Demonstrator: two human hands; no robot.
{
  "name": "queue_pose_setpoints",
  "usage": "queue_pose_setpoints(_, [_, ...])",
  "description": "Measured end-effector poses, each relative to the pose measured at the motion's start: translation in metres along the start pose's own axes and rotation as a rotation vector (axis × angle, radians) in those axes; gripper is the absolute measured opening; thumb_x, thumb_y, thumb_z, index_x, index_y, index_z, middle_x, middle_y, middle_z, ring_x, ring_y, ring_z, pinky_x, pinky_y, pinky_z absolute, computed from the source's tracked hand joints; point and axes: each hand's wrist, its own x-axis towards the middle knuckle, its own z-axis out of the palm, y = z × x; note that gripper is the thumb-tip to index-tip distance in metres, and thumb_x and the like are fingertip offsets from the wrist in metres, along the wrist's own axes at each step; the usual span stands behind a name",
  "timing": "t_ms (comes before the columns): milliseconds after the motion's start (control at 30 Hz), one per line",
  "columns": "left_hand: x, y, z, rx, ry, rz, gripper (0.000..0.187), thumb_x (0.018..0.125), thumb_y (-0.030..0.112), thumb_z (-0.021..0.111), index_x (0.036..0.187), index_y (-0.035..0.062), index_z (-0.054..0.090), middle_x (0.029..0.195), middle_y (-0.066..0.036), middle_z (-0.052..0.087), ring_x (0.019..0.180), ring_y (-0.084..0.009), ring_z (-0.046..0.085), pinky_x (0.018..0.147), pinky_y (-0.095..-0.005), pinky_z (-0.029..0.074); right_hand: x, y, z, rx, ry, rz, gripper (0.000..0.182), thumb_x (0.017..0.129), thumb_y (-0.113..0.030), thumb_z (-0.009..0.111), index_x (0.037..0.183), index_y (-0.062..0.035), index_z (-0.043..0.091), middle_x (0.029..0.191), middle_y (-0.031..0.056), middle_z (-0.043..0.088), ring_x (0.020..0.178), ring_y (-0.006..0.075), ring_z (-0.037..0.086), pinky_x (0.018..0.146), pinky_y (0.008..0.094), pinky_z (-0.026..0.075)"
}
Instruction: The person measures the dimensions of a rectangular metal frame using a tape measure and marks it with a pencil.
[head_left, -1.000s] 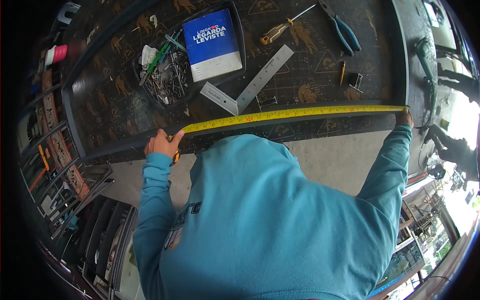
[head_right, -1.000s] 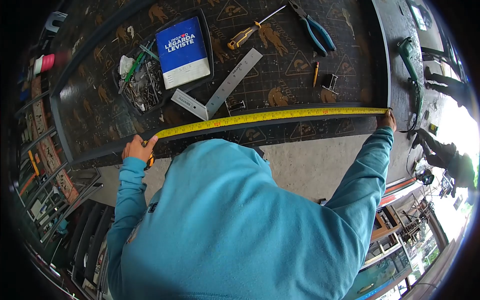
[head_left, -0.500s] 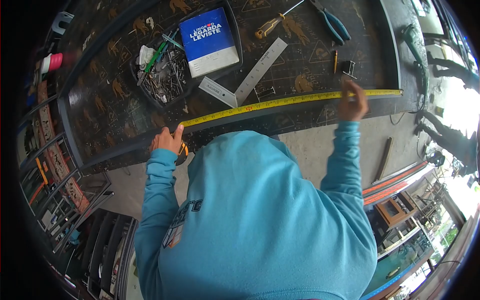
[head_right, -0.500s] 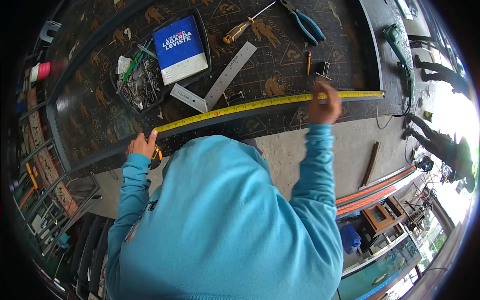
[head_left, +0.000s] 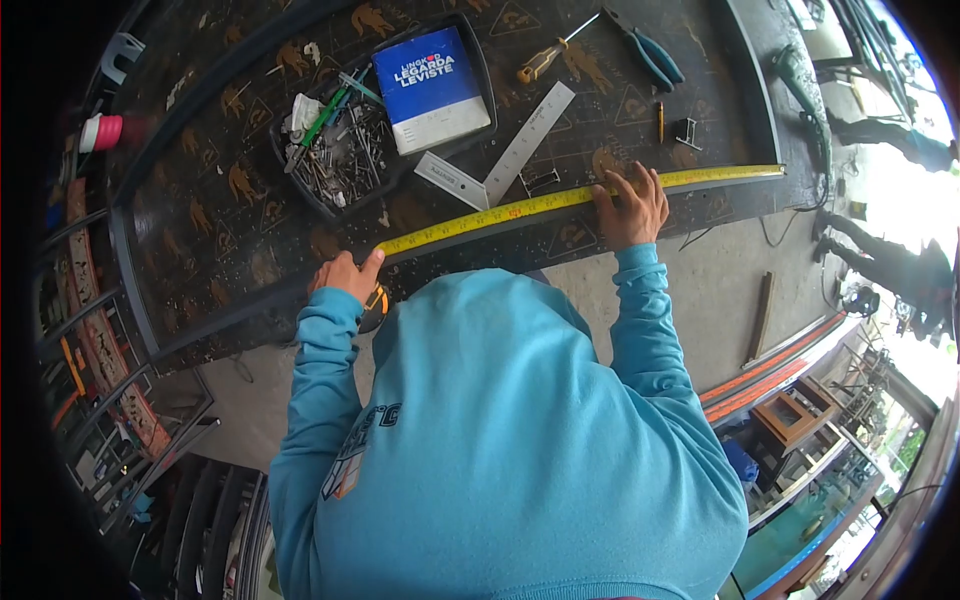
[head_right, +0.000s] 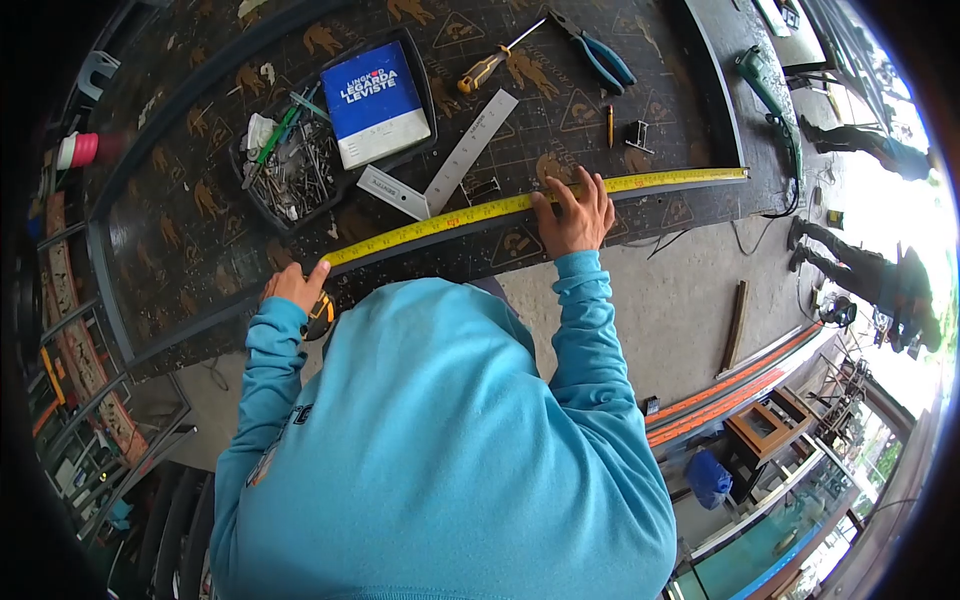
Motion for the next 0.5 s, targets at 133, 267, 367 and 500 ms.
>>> queue_pose_setpoints(133, [0.002,-0.001,-0.010,0.063,-0.062,0.063,0.073,0.087,0.068,0.051,0.108,-0.0001,0.068,0.110,-0.026,0.067,0.109,-0.0429,0.061,0.093,-0.0502,0.048,-0.001,0.003,-0.001,-0.063,-0.075,0.064,0.042,0.088,-0.055,0.061,0.119,-0.0283,0.071,0.149,0.0136,0.044,0.145,0.0375,0.028,0.118,0.0566,0.015])
queue_pose_setpoints(267, [0.006,-0.009,-0.009,0.074,-0.102,0.199,0.072,0.085,0.067,0.055,0.099,-0.0009,0.072,0.102,-0.027,0.068,0.101,-0.0434,0.065,0.087,-0.0509,0.051,-0.005,0.000,-0.013,-0.092,-0.046,0.093,0.040,0.088,-0.052,0.063,0.118,-0.0275,0.071,0.149,0.0144,0.043,0.144,0.0412,0.027,0.117,0.0567,0.018])
queue_pose_setpoints(367, [0.005,-0.009,-0.014,0.044,-0.126,0.224,0.070,0.084,0.066,0.058,0.096,-0.0008,0.072,0.098,-0.025,0.070,0.097,-0.0424,0.066,0.085,-0.0498,0.051,-0.017,0.007,-0.013,-0.078,-0.044,0.118,0.042,0.086,-0.047,0.068,0.121,-0.0241,0.070,0.150,0.0166,0.042,0.142,0.0452,0.029,0.114,0.0562,0.027])
queue_pose_setpoints(500, [0.001,-0.025,-0.015,0.007,-0.073,0.238,0.067,0.084,0.064,0.061,0.092,-0.0012,0.073,0.093,-0.024,0.070,0.093,-0.0417,0.067,0.083,-0.0490,0.052,-0.026,0.008,-0.010,-0.077,-0.018,0.047,0.051,0.084,-0.047,0.071,0.127,-0.0202,0.066,0.153,0.0197,0.038,0.139,0.0455,0.035,0.113,0.0512,0.032])
